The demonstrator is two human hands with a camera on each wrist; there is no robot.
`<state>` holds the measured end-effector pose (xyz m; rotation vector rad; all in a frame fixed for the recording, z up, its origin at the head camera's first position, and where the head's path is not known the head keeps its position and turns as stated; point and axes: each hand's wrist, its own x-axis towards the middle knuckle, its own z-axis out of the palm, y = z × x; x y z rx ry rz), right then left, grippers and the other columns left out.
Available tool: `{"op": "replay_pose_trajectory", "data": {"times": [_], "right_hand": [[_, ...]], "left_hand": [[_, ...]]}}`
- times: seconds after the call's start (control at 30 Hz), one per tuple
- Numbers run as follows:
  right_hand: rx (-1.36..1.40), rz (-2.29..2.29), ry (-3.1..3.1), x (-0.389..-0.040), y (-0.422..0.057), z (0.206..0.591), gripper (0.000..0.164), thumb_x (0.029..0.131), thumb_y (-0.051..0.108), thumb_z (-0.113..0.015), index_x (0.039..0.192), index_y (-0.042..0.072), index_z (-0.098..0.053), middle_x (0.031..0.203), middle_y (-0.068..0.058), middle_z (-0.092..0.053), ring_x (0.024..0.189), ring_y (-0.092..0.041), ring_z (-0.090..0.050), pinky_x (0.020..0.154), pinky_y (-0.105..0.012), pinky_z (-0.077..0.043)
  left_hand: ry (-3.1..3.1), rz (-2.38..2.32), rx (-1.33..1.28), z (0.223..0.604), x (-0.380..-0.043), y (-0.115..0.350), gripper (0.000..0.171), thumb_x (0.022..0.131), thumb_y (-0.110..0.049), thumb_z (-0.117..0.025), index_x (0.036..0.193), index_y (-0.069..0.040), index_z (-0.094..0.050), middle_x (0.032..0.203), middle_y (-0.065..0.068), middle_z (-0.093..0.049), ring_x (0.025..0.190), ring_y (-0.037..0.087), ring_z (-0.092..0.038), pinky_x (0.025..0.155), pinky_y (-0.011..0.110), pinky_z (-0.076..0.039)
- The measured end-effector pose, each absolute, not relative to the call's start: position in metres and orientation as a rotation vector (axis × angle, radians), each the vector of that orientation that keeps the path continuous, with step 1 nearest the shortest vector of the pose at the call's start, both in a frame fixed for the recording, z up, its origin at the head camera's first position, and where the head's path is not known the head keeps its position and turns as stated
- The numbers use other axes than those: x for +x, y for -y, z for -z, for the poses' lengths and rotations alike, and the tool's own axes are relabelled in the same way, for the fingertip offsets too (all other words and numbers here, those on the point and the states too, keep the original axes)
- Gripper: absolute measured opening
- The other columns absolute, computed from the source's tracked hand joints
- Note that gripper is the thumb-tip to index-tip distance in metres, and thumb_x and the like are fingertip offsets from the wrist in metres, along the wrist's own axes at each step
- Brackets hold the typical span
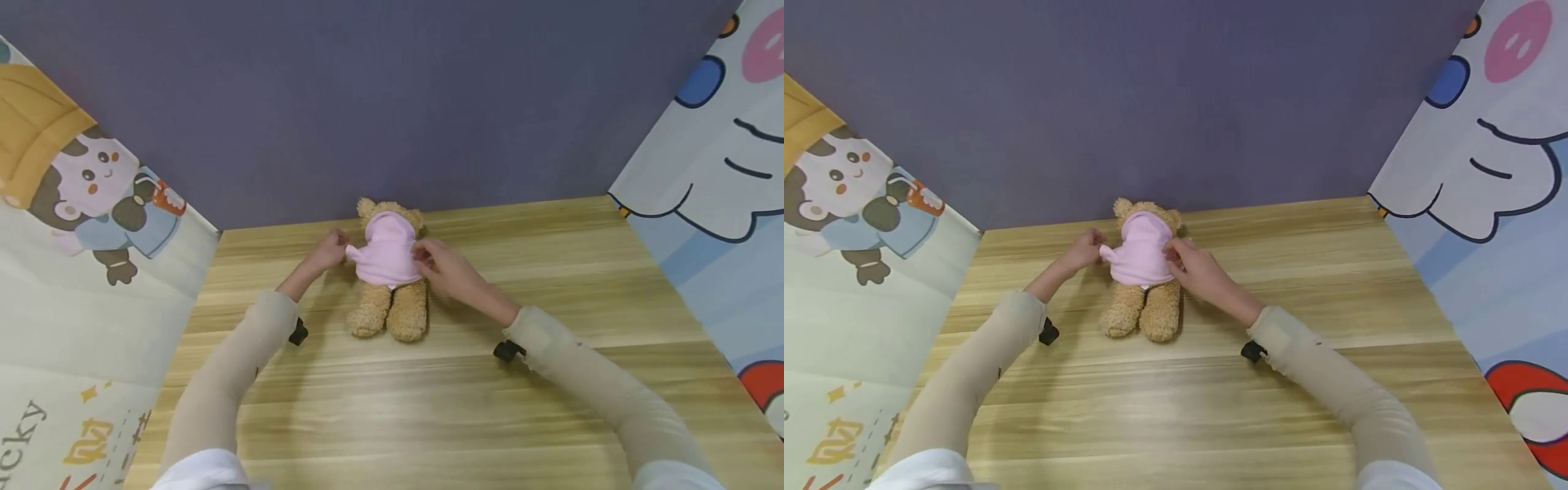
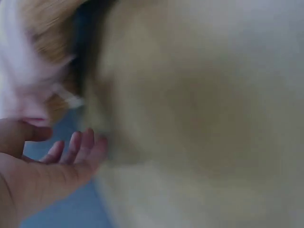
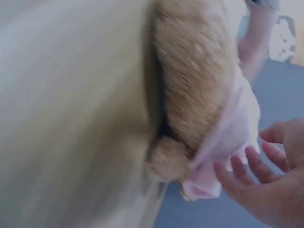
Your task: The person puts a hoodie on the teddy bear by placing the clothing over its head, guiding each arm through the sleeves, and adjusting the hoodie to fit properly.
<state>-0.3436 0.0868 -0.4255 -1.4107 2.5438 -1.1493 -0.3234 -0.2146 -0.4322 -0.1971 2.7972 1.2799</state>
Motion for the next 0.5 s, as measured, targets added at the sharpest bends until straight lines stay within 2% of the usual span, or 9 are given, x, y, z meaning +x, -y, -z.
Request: {"op": "replay_pose_trajectory", "data": {"times": [0.13,0.2,0.3,0.37,0.43,0.5], "right_hand": [[-1.397,1.086,-2.508,-0.356,-0.084,0.414,0.038,0.105,0.011,-0.054,0.139,-0.007,-0.049,0.133,-0.028,-0.054,0.12,-0.039,-0.058,0.102,-0.048,-0.05],[-1.395,0.962,-2.467,-0.361,-0.081,0.413,0.045,0.109,0.017,-0.045,0.146,-0.009,-0.04,0.142,-0.034,-0.045,0.132,-0.045,-0.048,0.111,-0.054,-0.04],[-1.342,0.763,-2.411,-0.363,-0.078,0.413,0.059,0.112,0.029,-0.03,0.156,-0.011,-0.02,0.155,-0.039,-0.026,0.146,-0.049,-0.026,0.121,-0.055,-0.021],[-1.306,0.713,-2.386,-0.364,-0.077,0.415,0.066,0.111,0.033,-0.028,0.157,-0.011,-0.011,0.16,-0.037,-0.016,0.15,-0.048,-0.017,0.124,-0.054,-0.014],[-1.292,0.761,-2.361,-0.366,-0.077,0.419,0.07,0.109,0.034,-0.035,0.157,-0.01,-0.011,0.16,-0.035,-0.02,0.149,-0.046,-0.021,0.124,-0.053,-0.016],[-1.293,0.883,-2.3,-0.37,-0.079,0.422,0.07,0.107,0.031,-0.044,0.156,-0.01,-0.016,0.156,-0.034,-0.03,0.144,-0.044,-0.033,0.121,-0.052,-0.025]], "left_hand": [[-2.654,-1.478,-0.203,0.454,-0.308,0.211,0.029,0.097,0.002,-0.049,0.122,0.014,-0.056,0.095,0.015,-0.061,0.084,0.024,-0.056,0.073,0.028,-0.048],[-2.565,-1.581,-0.136,0.458,-0.305,0.208,0.031,0.097,0.004,-0.048,0.125,0.015,-0.057,0.091,0.011,-0.063,0.081,0.021,-0.057,0.072,0.027,-0.048],[-2.363,-1.758,-0.114,0.461,-0.301,0.2,0.034,0.1,0.004,-0.043,0.13,0.015,-0.054,0.091,0.007,-0.063,0.08,0.018,-0.058,0.076,0.029,-0.051],[-2.225,-1.886,-0.163,0.461,-0.299,0.195,0.032,0.1,0.006,-0.04,0.127,0.014,-0.054,0.09,0.005,-0.06,0.08,0.016,-0.056,0.075,0.029,-0.049],[-2.103,-2.029,-0.224,0.461,-0.299,0.187,0.027,0.099,0.008,-0.037,0.122,0.008,-0.053,0.084,0.002,-0.053,0.075,0.013,-0.05,0.071,0.028,-0.044],[-1.978,-2.186,-0.258,0.459,-0.298,0.178,0.025,0.099,0.008,-0.038,0.12,0.003,-0.05,0.079,0.0,-0.046,0.072,0.012,-0.043,0.069,0.027,-0.039]]}}
